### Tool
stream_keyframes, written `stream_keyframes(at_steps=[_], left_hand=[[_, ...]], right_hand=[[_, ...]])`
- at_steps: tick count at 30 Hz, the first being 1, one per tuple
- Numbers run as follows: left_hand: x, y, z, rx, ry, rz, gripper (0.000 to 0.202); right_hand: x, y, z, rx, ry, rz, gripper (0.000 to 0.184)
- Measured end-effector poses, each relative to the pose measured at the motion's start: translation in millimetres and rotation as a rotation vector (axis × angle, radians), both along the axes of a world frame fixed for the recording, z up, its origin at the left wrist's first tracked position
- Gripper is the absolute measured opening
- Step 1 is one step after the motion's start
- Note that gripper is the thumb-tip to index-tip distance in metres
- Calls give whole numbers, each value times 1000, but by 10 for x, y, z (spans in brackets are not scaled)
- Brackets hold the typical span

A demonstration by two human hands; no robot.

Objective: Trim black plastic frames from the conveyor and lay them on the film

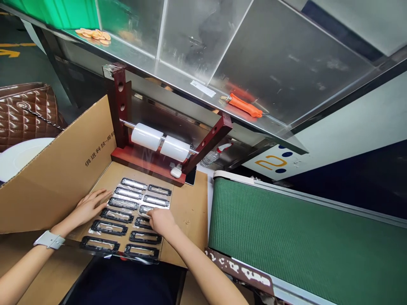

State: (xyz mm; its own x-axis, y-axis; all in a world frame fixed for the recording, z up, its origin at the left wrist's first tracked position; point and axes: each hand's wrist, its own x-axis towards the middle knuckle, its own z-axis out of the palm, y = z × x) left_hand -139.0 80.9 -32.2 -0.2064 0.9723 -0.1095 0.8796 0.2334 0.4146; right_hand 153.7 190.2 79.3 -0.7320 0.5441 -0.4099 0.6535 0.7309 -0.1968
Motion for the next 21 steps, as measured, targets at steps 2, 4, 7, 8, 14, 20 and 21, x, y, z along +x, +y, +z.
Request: stream_keyframes(at_steps=[2, 4, 7, 8, 14, 20, 21], left_hand=[[20, 99, -7, 16, -8, 8, 48], [36, 197, -8, 24, -15, 5, 48], [44, 295, 1, 19, -18, 4, 45], [43, 311, 5, 14, -17, 5, 44], [46, 313, 35, -19, -20, 18, 43], [51, 309, 79, -47, -33, 20, 43], [50, 310, 88, -52, -35, 22, 43]], right_hand=[[-130, 13, 20, 12, 31, -6, 33], [-327, 33, 3, 21, 68, 3, 35], [-663, 75, -84, 25, 101, 34, 36], [-765, 91, -122, 25, 105, 46, 35], [-1147, 167, -296, 9, 114, 114, 34], [-1055, 262, -299, -22, 98, 147, 35], [-1002, 283, -293, -28, 93, 148, 35]])
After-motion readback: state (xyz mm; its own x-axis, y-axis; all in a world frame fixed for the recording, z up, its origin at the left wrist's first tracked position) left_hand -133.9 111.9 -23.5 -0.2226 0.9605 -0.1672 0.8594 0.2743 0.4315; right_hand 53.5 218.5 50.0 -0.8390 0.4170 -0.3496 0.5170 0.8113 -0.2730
